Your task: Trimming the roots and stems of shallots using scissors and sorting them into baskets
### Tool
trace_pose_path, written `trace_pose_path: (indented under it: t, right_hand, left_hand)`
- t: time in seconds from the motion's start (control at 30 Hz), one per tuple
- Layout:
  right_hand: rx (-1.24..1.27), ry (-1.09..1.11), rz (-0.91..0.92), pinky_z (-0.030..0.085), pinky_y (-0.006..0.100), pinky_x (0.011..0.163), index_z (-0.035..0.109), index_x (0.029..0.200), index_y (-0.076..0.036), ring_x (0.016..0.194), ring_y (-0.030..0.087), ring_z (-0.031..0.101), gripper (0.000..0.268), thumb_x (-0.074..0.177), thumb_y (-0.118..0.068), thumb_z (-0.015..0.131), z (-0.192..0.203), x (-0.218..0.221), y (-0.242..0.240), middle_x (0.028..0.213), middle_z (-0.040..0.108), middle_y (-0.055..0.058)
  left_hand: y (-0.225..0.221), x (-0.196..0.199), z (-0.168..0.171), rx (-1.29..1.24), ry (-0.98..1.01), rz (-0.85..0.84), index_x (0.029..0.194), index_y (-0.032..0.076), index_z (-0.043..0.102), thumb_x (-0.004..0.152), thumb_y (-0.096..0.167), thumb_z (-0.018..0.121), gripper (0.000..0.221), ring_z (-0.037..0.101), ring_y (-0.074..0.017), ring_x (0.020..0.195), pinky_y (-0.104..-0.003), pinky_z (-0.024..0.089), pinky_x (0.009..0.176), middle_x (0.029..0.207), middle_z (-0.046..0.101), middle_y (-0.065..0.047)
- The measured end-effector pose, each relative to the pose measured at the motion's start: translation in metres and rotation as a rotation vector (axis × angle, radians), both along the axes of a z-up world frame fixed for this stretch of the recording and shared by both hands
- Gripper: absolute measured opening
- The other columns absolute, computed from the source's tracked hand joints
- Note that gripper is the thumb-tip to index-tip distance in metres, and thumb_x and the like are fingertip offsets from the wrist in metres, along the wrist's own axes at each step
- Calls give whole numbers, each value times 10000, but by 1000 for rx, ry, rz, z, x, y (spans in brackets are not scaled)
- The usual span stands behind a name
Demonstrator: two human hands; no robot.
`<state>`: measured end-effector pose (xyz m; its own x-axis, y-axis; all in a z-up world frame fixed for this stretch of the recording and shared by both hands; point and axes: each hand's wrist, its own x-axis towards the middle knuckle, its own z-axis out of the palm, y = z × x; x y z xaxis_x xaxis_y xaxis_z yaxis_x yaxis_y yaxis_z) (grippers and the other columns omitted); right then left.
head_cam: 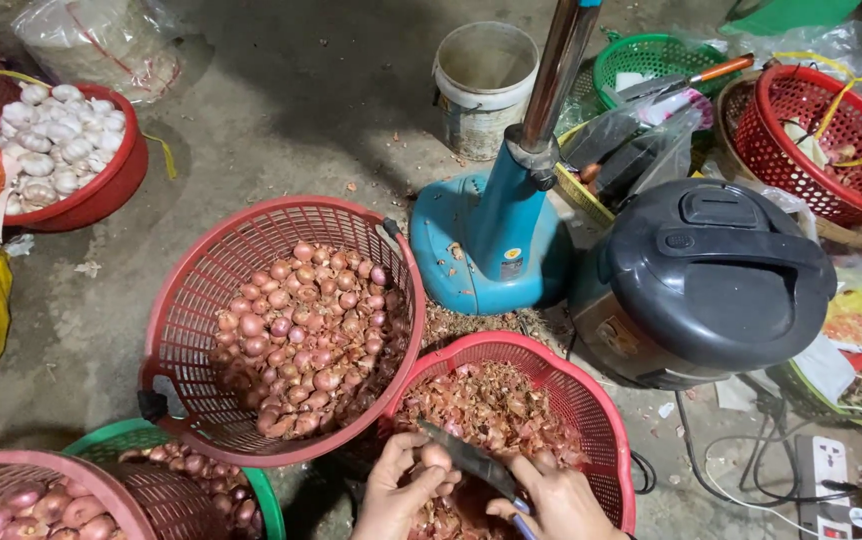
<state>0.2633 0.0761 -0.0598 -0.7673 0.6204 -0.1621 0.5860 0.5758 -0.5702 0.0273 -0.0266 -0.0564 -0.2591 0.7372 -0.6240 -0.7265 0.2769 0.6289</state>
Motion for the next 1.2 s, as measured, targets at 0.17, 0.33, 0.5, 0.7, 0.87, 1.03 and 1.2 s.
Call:
trace_pose_path:
  t: [0.17,0.33,0.5,0.7,0.87,1.03,1.2]
  right_hand:
    - [-28,-5,-229,536,346,599,566,835,-268,559,249,675,550,795,-797,712,-20,12,0,626,616,4]
    - [-114,-178,-336,533,354,642,594,929,-299,699,259,758,517,759,-771,719,-24,19,5,698,700,5]
    - [-169,-262,-355,565,347,720,574,1258,-430,853,259,800,628,742,-763,705,-22,9,8,801,762,12]
    - [-120,-184,-327,589,358,765,462,1466,-421,966,275,773,825,751,-748,712,-26,10,11,974,771,11]
    - [-209,-163,-342,508,273,621,637,1007,-306,618,152,718,499,764,-723,764,-34,5,7,682,658,-39]
    - [-161,-103,-292,521,312,607,583,923,-288,593,153,746,514,778,-751,750,-21,1,7,627,677,-35]
    - [-77,-12,-205,514,315,655,607,1016,-258,728,247,747,497,827,-695,745,3,-1,14,742,716,34]
  left_hand:
    - [8,-38,75,61,306,-33,1101,-48,676,828,-72,762,287,818,-370,762,-402,677,727,974,802,-276]
    - [61,-151,137,130,655,-223,1515,73,396,920,64,551,615,579,-318,1303,-501,475,1112,1498,530,-147]
    - [92,-202,-21,-564,871,-582,1227,155,666,1070,104,456,268,601,-98,783,-248,542,687,1092,651,-36]
    - [117,-203,-70,-711,1332,-1366,1485,143,423,936,-89,529,606,705,-321,909,-422,610,732,1104,688,-184]
    - [97,-206,-34,-466,955,-915,1104,219,641,994,141,562,157,637,-139,1010,-349,534,984,1109,658,14]
    - [88,-169,32,89,811,-480,1296,101,614,1037,198,490,303,511,-68,667,-174,425,505,960,626,-26]
    - [58,-112,48,303,367,-256,1226,-30,656,1073,342,358,500,532,-95,706,-176,417,547,1076,703,-127]
